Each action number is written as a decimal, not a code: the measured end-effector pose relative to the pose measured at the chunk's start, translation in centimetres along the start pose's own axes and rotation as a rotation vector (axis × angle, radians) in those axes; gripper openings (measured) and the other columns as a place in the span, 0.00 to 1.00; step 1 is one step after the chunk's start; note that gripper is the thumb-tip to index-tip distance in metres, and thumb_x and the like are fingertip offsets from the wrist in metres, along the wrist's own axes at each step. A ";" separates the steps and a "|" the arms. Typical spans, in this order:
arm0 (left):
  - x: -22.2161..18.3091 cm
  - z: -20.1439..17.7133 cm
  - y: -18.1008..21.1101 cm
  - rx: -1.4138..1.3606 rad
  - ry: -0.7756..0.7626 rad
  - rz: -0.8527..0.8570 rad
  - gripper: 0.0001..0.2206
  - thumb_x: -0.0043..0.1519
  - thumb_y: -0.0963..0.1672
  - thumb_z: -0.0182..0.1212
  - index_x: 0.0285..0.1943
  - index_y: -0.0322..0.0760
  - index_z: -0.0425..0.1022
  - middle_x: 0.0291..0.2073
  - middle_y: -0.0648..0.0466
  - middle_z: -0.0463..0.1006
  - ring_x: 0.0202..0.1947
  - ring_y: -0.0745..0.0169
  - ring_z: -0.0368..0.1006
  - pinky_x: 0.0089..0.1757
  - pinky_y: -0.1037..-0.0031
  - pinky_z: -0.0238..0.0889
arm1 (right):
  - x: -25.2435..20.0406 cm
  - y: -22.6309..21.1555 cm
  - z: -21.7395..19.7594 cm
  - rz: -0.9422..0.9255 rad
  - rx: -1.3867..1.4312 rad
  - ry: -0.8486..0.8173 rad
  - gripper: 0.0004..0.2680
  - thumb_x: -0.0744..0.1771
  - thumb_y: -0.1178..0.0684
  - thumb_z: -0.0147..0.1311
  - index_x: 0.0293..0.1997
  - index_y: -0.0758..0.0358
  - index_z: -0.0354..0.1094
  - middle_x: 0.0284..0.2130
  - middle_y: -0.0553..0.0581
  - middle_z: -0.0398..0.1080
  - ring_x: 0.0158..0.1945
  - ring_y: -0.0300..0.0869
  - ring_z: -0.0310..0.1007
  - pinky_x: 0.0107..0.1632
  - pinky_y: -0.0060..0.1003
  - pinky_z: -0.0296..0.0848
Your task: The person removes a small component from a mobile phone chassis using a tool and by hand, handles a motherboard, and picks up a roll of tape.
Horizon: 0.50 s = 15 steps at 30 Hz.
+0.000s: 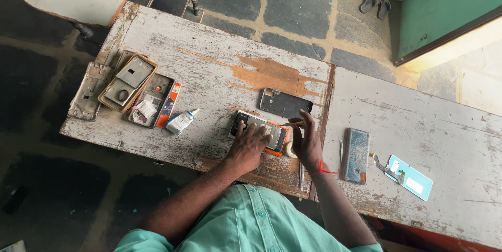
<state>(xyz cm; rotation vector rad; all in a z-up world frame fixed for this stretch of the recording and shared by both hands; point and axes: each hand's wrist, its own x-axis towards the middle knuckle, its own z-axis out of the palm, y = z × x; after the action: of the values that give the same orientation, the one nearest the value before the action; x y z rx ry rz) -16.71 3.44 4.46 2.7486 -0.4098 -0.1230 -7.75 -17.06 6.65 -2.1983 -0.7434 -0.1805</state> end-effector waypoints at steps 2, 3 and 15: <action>0.0 -0.2 0.0 0.009 -0.019 -0.003 0.30 0.59 0.52 0.67 0.68 0.38 0.68 0.69 0.41 0.63 0.69 0.36 0.54 0.67 0.35 0.37 | 0.2 -0.2 0.2 0.010 0.000 -0.028 0.19 0.70 0.62 0.50 0.69 0.62 0.47 0.47 0.61 0.76 0.50 0.49 0.81 0.48 0.44 0.78; 0.0 -0.3 0.0 0.008 -0.019 -0.003 0.30 0.59 0.52 0.67 0.68 0.38 0.68 0.69 0.40 0.63 0.69 0.36 0.55 0.67 0.36 0.38 | 0.3 -0.2 0.3 0.006 0.004 -0.035 0.19 0.70 0.62 0.50 0.69 0.62 0.47 0.48 0.62 0.76 0.50 0.49 0.81 0.48 0.44 0.78; 0.0 -0.5 -0.1 -0.057 -0.021 -0.013 0.30 0.58 0.50 0.69 0.69 0.38 0.67 0.70 0.40 0.61 0.70 0.34 0.54 0.68 0.44 0.42 | 0.4 0.1 0.9 0.019 -0.028 -0.087 0.18 0.71 0.59 0.49 0.69 0.60 0.47 0.48 0.62 0.76 0.50 0.51 0.81 0.47 0.45 0.80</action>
<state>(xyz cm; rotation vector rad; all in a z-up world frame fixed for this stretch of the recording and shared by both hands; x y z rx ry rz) -16.62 3.65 4.88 2.6959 -0.3884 -0.1650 -7.46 -16.33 6.13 -2.2508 -0.7725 -0.0864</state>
